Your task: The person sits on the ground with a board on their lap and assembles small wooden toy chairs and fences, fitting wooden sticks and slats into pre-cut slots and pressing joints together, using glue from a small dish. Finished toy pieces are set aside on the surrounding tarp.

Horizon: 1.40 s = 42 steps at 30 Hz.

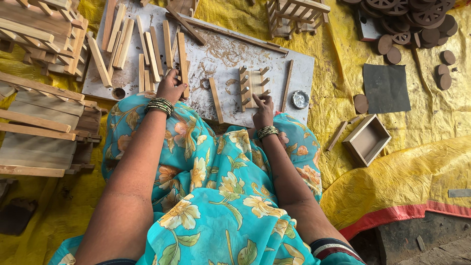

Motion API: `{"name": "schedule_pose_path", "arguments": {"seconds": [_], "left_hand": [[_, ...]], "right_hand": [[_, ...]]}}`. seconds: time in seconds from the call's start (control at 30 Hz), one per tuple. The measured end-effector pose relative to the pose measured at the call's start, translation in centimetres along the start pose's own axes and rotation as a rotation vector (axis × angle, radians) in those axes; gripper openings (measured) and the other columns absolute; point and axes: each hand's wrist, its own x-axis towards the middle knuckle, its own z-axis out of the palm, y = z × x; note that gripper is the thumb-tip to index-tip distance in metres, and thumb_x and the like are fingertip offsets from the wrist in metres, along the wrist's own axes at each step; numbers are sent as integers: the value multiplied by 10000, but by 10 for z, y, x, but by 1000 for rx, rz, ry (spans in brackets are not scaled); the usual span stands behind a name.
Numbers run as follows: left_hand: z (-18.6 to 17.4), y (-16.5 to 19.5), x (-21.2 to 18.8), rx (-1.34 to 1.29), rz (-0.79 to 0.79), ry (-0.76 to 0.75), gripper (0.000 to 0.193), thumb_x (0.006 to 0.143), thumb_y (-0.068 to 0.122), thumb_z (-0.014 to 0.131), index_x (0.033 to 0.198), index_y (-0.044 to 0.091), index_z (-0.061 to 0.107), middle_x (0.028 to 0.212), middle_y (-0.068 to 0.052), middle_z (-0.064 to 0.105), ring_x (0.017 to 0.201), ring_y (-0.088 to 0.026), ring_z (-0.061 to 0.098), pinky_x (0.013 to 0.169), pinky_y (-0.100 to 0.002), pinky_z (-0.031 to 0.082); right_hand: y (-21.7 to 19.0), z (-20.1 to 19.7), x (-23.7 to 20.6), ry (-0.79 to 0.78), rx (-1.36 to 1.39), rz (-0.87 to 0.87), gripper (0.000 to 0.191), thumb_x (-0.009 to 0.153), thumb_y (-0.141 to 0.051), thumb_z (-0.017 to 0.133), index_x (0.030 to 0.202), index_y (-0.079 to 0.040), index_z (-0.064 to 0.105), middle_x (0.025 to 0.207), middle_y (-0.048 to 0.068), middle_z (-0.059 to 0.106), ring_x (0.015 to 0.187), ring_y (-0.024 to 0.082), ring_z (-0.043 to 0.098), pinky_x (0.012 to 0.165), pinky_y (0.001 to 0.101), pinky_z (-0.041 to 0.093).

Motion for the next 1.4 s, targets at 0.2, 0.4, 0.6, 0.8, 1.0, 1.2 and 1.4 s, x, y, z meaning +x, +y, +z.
{"name": "schedule_pose_path", "arguments": {"seconds": [0.2, 0.4, 0.6, 0.8, 1.0, 1.2, 1.4], "left_hand": [[1, 0, 1, 13, -17, -5, 450, 952, 59, 656, 1357, 9, 467, 903, -119, 751, 641, -180, 723, 496, -307, 604], [0, -3, 1, -4, -8, 4, 451, 949, 57, 657, 1353, 0, 465, 906, -116, 747, 660, -171, 729, 501, -302, 625], [0, -4, 3, 6, -8, 2, 453, 955, 58, 653, 1358, -12, 458, 911, -129, 742, 642, -181, 724, 495, -305, 612], [-1, -4, 3, -6, -16, -5, 479, 957, 52, 650, 1389, -8, 451, 924, -130, 748, 645, -178, 726, 501, -299, 610], [-1, -5, 3, -26, -6, 3, 485, 953, 45, 650, 1390, -9, 445, 925, -129, 744, 654, -173, 723, 507, -299, 620], [0, -9, 3, -56, 43, 13, 424, 952, 42, 655, 1335, -15, 480, 939, -103, 698, 677, -179, 723, 493, -305, 625], [-3, -9, 4, -98, 11, -7, 375, 956, 57, 659, 1297, 2, 512, 932, -84, 672, 658, -197, 728, 486, -300, 617]], "right_hand": [[-7, -2, 4, -82, -99, 18, 789, 641, 199, 491, 1222, -261, 762, 1264, 76, 547, 1066, 336, 503, 989, 411, 477], [-4, 3, 13, -37, -132, 27, 771, 662, 193, 484, 1253, -241, 724, 1290, 89, 535, 1122, 359, 487, 973, 427, 481], [-17, -9, -9, -81, -229, -68, 763, 647, 180, 514, 1291, -193, 682, 1319, 108, 507, 1151, 372, 470, 943, 442, 491], [-35, -20, -23, -130, -324, -134, 697, 639, 102, 611, 1275, -171, 686, 1315, 91, 504, 1195, 356, 452, 924, 474, 467], [-30, -17, -21, -87, -314, -132, 563, 672, 102, 601, 1128, -189, 755, 1269, 74, 538, 1189, 341, 465, 952, 460, 469], [-12, -10, -16, 74, -213, -158, 619, 681, 151, 541, 1163, -173, 756, 1192, 100, 577, 1086, 347, 510, 954, 444, 479], [24, -8, 8, 375, 310, 61, 739, 760, 194, 403, 1405, -151, 503, 1260, 110, 611, 1134, 271, 633, 977, 356, 554]]}}
